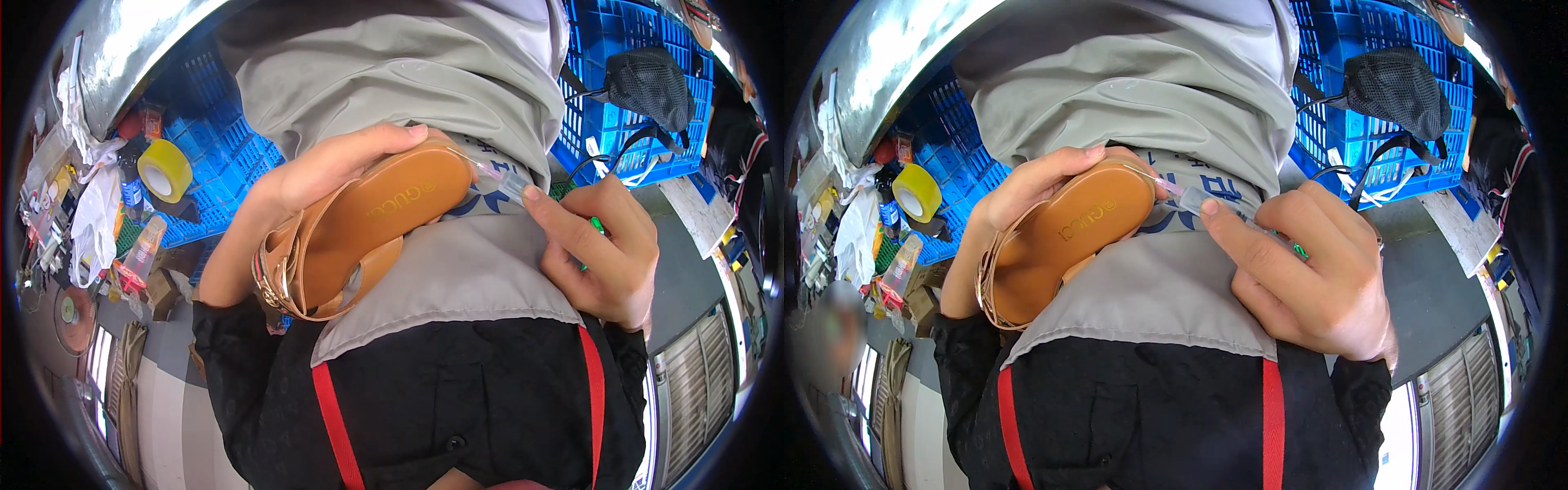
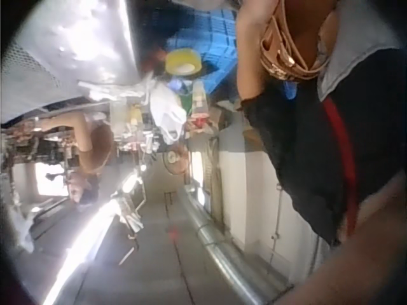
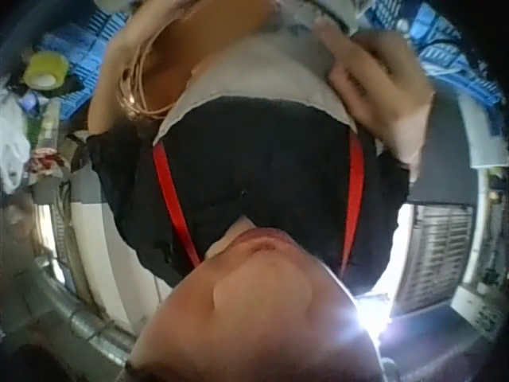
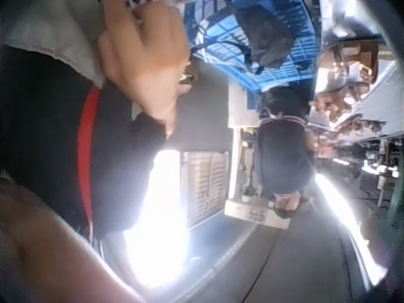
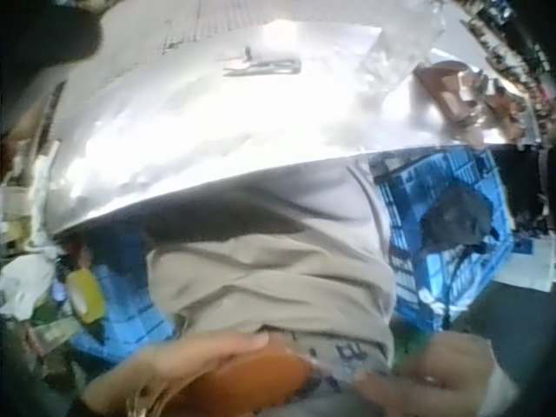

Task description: Apply adhesive with a syringe to precisely glue leather straps on sandals at a factory assembly conveyor belt line.

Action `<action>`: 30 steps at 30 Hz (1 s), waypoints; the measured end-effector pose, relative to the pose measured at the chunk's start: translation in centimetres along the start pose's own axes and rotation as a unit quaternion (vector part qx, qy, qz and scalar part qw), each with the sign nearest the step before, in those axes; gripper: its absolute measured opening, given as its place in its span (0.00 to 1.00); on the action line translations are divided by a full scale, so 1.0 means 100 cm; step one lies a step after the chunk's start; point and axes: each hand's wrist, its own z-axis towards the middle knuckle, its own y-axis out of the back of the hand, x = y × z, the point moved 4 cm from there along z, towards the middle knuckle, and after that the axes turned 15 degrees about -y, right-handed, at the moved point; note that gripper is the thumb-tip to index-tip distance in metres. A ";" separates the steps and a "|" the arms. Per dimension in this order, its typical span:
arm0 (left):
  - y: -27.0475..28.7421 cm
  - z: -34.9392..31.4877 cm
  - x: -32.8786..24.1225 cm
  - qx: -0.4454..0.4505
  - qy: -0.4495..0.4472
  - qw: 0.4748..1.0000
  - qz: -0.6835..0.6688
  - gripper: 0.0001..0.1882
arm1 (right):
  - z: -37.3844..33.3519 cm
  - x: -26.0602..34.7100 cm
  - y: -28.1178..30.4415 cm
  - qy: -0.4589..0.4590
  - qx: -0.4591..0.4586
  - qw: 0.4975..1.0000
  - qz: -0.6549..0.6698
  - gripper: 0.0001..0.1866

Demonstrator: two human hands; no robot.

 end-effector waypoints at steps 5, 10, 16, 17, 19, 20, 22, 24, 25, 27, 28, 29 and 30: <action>0.001 0.001 0.002 0.015 0.004 1.000 -0.009 0.27 | -0.002 0.000 0.000 -0.006 0.005 1.000 -0.009 0.29; 0.001 0.003 0.003 0.039 0.002 0.999 -0.011 0.27 | -0.004 0.000 0.000 -0.009 0.003 1.000 -0.010 0.29; -0.001 0.001 0.002 0.029 0.006 1.000 0.006 0.28 | -0.004 0.001 0.001 -0.021 0.000 1.000 -0.010 0.30; 0.000 0.001 0.002 0.021 0.009 1.000 0.013 0.28 | -0.004 0.001 0.001 -0.032 0.000 0.999 -0.008 0.31; 0.000 0.000 0.001 0.010 0.011 1.000 0.019 0.28 | -0.004 0.002 0.001 -0.037 -0.001 0.999 -0.008 0.32; 0.000 0.000 0.001 0.008 0.010 1.000 0.017 0.28 | -0.004 0.002 0.001 -0.030 -0.003 0.999 -0.010 0.33; 0.000 0.000 0.001 0.008 0.007 1.000 0.017 0.28 | -0.003 0.002 0.001 -0.016 -0.005 1.000 -0.014 0.33; 0.000 0.001 0.001 0.013 0.004 1.000 0.022 0.28 | -0.003 0.002 0.002 -0.002 -0.007 1.000 -0.019 0.33; 0.000 0.001 0.001 0.017 0.003 1.000 0.024 0.28 | -0.003 0.002 0.003 0.005 -0.007 1.000 -0.025 0.33; 0.000 0.001 0.000 0.027 0.001 0.999 0.027 0.28 | -0.003 0.002 0.004 0.019 -0.006 0.999 -0.036 0.33; 0.001 0.002 0.000 0.029 0.002 0.999 0.027 0.28 | -0.003 0.003 0.004 0.024 -0.007 0.999 -0.040 0.33; 0.001 0.002 -0.001 0.034 0.002 0.999 0.027 0.29 | -0.003 0.003 0.005 0.029 -0.008 0.999 -0.044 0.33; 0.001 0.003 -0.001 0.038 0.003 0.999 0.027 0.29 | -0.003 0.003 0.005 0.034 -0.008 0.998 -0.048 0.33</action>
